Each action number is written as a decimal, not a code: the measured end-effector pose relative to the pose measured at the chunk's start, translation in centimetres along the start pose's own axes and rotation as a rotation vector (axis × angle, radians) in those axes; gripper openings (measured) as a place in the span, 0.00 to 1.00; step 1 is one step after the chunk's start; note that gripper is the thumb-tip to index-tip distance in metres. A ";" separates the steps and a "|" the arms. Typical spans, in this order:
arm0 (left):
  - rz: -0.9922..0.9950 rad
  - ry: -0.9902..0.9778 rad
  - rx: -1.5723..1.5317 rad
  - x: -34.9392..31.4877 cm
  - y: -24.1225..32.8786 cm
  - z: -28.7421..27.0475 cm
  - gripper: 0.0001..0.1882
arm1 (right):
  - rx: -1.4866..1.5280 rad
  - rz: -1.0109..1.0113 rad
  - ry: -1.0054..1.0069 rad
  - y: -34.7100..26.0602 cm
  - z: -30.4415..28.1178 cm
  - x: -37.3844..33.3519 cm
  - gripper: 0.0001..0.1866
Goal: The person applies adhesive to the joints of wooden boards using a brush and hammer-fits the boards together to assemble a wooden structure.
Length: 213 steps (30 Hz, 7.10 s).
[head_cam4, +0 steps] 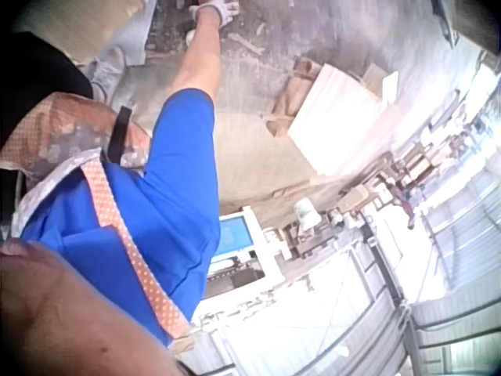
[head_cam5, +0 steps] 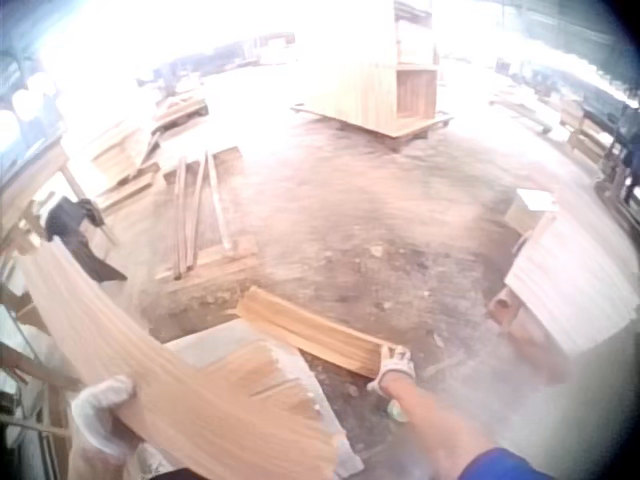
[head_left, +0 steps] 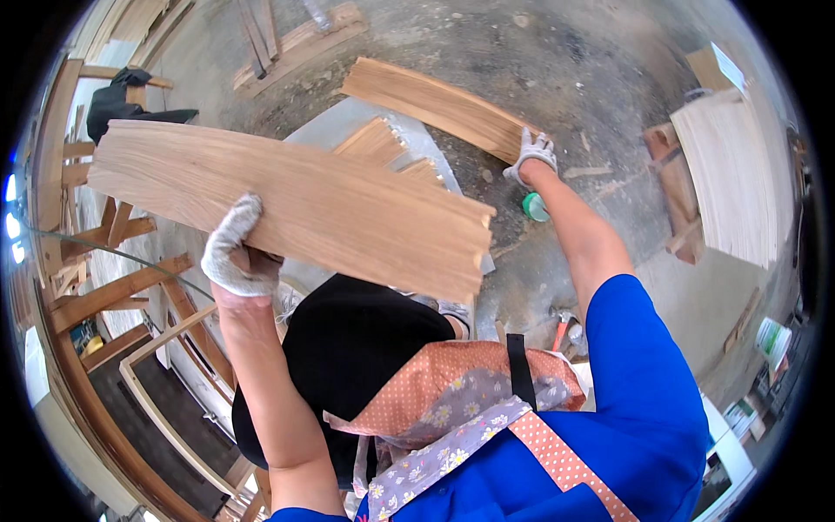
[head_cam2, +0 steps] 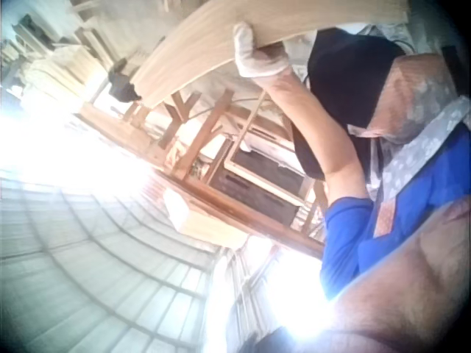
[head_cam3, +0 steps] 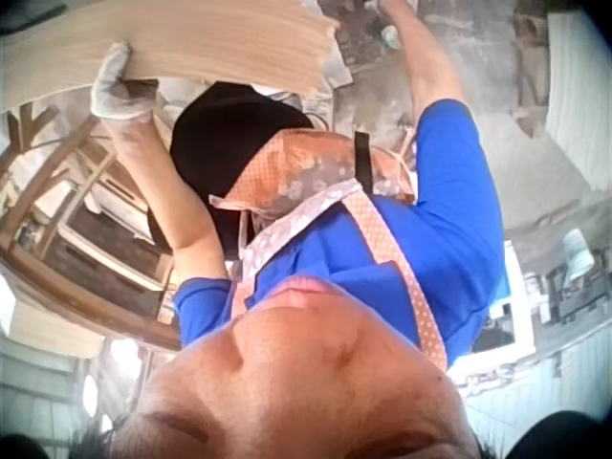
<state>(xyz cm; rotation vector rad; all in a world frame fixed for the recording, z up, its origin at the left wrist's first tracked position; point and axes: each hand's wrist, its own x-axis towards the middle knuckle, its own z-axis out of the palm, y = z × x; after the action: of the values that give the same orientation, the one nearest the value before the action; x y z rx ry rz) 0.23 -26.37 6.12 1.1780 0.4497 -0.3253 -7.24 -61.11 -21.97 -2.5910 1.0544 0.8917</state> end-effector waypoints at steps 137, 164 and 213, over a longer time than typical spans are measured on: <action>-0.163 -0.382 -0.194 0.6 -8.9 7.9 0.09 | 2.256 -0.330 0.493 18.8 -9.9 -30.3 0.13; -0.196 -0.394 -0.203 0.7 -8.4 7.6 0.11 | 1.973 -0.259 0.572 17.4 -9.8 -30.7 0.12; 0.996 -0.345 2.113 -1.5 -6.7 9.1 0.12 | 0.847 -0.806 1.062 8.2 -11.0 -25.6 0.29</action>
<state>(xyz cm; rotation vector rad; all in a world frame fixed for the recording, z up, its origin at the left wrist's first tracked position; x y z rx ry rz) -2.66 -37.26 4.31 3.0400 -1.2028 0.0182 -22.22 -56.97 2.53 -2.2129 0.2524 -0.9864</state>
